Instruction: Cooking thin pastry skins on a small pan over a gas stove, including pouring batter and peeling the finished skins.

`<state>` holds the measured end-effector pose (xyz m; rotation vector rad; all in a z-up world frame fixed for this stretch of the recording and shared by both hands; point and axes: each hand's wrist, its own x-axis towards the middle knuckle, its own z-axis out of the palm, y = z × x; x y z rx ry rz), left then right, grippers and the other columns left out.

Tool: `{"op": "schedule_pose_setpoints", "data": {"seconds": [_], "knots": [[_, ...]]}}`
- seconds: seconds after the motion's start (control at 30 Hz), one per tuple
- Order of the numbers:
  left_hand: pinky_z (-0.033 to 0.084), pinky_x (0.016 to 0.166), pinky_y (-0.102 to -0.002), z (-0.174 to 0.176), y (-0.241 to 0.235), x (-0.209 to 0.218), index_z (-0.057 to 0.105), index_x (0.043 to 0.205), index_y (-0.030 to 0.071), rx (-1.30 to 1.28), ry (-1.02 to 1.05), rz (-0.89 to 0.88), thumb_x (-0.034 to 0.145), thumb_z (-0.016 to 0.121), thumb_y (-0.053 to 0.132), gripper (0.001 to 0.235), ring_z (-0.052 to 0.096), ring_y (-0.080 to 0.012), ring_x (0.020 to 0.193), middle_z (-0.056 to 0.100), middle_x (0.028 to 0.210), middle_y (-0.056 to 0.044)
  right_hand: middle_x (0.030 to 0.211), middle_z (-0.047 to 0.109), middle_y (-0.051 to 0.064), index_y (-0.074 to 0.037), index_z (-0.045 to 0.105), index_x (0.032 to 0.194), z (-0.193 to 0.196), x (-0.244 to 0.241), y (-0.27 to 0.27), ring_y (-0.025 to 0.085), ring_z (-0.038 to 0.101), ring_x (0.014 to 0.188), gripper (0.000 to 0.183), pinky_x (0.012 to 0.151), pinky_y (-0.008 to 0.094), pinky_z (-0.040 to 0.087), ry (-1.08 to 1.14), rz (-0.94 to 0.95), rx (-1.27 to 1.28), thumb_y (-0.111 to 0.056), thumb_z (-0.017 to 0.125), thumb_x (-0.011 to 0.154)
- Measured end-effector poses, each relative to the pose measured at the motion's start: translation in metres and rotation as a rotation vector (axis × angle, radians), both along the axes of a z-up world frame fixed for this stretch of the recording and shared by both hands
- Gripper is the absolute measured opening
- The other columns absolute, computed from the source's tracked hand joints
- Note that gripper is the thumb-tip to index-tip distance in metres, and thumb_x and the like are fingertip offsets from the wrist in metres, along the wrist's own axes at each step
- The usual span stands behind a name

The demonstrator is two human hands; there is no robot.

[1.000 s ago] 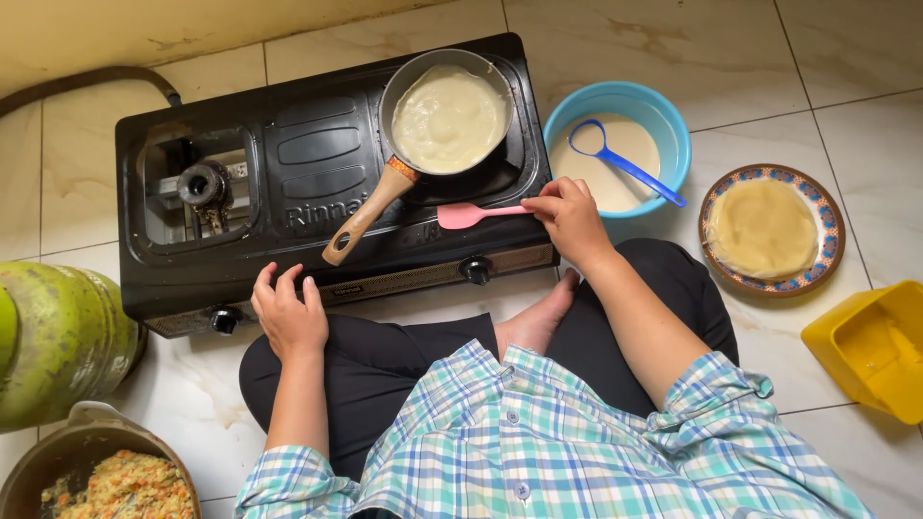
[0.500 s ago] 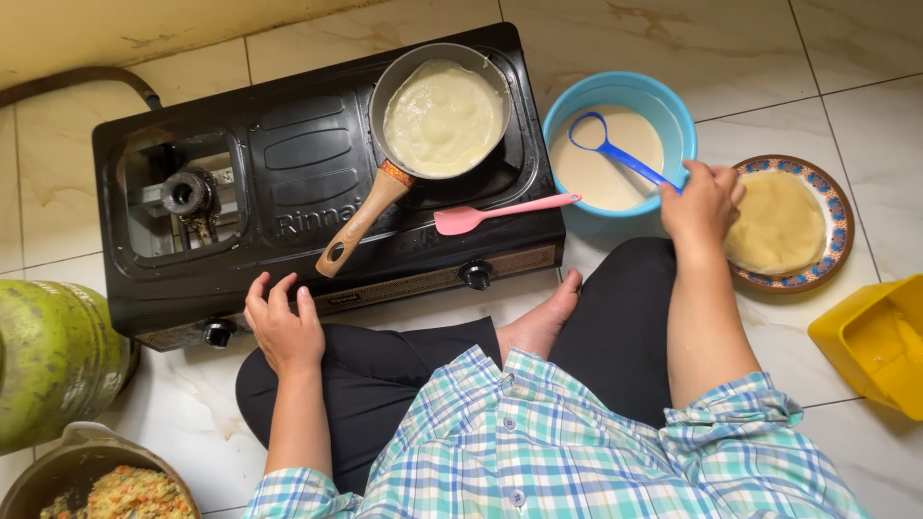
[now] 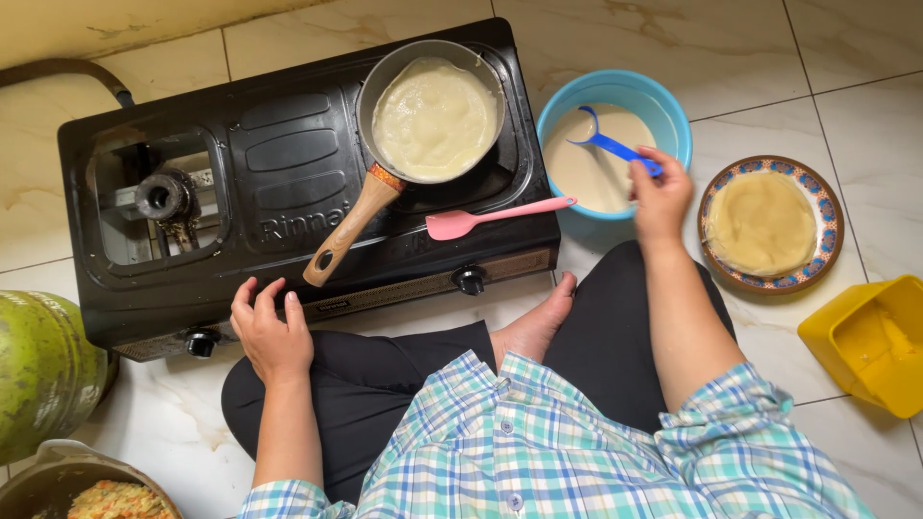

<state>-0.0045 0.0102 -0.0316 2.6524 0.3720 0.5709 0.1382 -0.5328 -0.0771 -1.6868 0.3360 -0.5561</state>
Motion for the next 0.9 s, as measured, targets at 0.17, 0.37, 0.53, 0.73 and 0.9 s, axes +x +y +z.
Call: {"op": "schedule_pose_setpoints", "data": {"seconds": [0.17,0.37,0.53,0.73,0.9], "knots": [[0.045,0.107,-0.050,0.001,0.000,0.000,0.071,0.123,0.014,0.006,0.025,0.003,0.102,0.068,0.022,0.022,0.052,-0.0364,0.130,0.050,0.143,-0.010,0.090,0.070,0.019,-0.002,0.071,0.128,0.014,0.008,0.024,0.022,0.067,0.066,0.024,0.061,0.031,0.056,-0.115,0.202,-0.289,-0.008,0.069,0.106],[0.045,0.106,-0.051,0.001,0.000,0.000,0.072,0.122,0.014,0.019,0.005,0.009,0.102,0.068,0.022,0.022,0.053,-0.0368,0.128,0.051,0.141,-0.011,0.106,0.067,0.009,-0.012,0.072,0.122,0.015,-0.004,0.000,0.033,0.068,0.103,0.018,0.092,0.041,0.053,-0.013,0.011,-0.714,-0.014,0.063,0.107],[0.046,0.104,-0.051,0.006,-0.003,-0.001,0.072,0.122,0.013,0.011,0.003,0.016,0.102,0.067,0.021,0.021,0.053,-0.0377,0.127,0.051,0.141,-0.012,0.098,0.067,0.004,-0.019,0.074,0.117,0.023,-0.030,0.009,0.029,0.068,0.091,0.017,0.081,0.044,0.051,0.125,-0.090,-1.093,-0.027,0.063,0.107],[0.047,0.103,-0.050,0.004,-0.003,-0.001,0.072,0.122,0.014,0.014,0.021,0.021,0.103,0.067,0.023,0.022,0.054,-0.0370,0.127,0.051,0.142,-0.011,0.089,0.067,-0.008,-0.028,0.071,0.108,0.031,-0.048,0.063,0.016,0.068,0.085,0.015,0.081,0.036,0.045,0.034,-0.007,-1.270,-0.037,0.059,0.104],[0.047,0.103,-0.050,0.005,-0.003,-0.002,0.072,0.122,0.013,0.007,0.028,0.026,0.103,0.067,0.022,0.022,0.053,-0.0376,0.129,0.051,0.143,-0.011,0.095,0.066,-0.007,-0.029,0.071,0.119,0.020,-0.028,0.055,0.017,0.065,0.097,0.018,0.090,0.038,0.040,0.015,0.110,-1.168,-0.034,0.060,0.105]]}}
